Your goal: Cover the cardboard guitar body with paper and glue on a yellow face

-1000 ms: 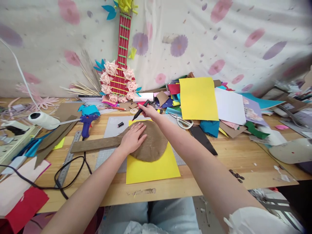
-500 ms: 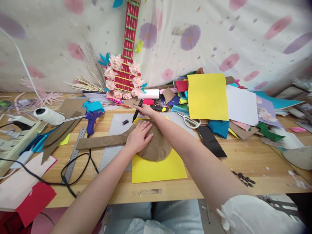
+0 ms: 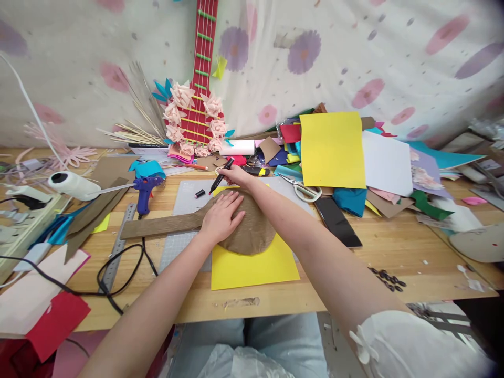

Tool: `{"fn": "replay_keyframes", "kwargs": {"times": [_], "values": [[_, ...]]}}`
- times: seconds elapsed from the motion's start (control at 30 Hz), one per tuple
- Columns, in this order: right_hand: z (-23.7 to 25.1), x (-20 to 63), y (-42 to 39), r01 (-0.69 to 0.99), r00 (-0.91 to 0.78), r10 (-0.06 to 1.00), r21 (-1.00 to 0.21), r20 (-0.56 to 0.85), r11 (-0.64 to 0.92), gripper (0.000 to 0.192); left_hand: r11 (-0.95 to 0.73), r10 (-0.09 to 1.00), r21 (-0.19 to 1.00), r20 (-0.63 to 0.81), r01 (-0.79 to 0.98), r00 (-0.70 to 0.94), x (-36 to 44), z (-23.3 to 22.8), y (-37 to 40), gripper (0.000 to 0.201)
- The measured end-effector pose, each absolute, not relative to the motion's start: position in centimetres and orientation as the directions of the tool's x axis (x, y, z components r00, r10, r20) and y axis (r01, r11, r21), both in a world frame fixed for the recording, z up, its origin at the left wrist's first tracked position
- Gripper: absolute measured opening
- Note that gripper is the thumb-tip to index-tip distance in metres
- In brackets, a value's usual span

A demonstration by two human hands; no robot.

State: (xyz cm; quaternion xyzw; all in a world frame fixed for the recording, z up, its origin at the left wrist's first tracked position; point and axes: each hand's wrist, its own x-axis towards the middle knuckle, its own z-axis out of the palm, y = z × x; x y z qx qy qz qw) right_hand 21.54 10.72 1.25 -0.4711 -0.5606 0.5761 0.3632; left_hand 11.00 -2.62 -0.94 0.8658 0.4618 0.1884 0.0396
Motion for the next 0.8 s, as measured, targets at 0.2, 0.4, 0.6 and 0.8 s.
{"fn": "replay_keyframes", "kwargs": {"times": [0.2,0.4,0.6,0.8], "values": [[-0.2,21.8,11.4,0.029,-0.238,0.967,-0.996,-0.091,-0.087,0.014,-0.576,0.806,0.218,0.309,0.787,0.505,11.0,-1.1,-2.6,0.049],[-1.0,21.8,11.8,0.166,-0.169,0.984,-0.986,-0.057,-0.029,0.008,-0.583,0.798,0.208,0.327,0.786,0.506,11.0,-1.3,-2.6,0.05],[-1.1,21.7,11.7,0.245,-0.178,0.983,-0.969,-0.039,0.006,0.007,-0.583,0.798,0.201,0.321,0.787,0.51,11.0,-1.2,-2.6,0.05],[-0.6,21.7,11.3,0.255,-0.194,0.979,-0.967,-0.064,-0.012,0.006,-0.581,0.802,0.208,0.315,0.787,0.508,11.0,-1.1,-2.6,0.051]]}}
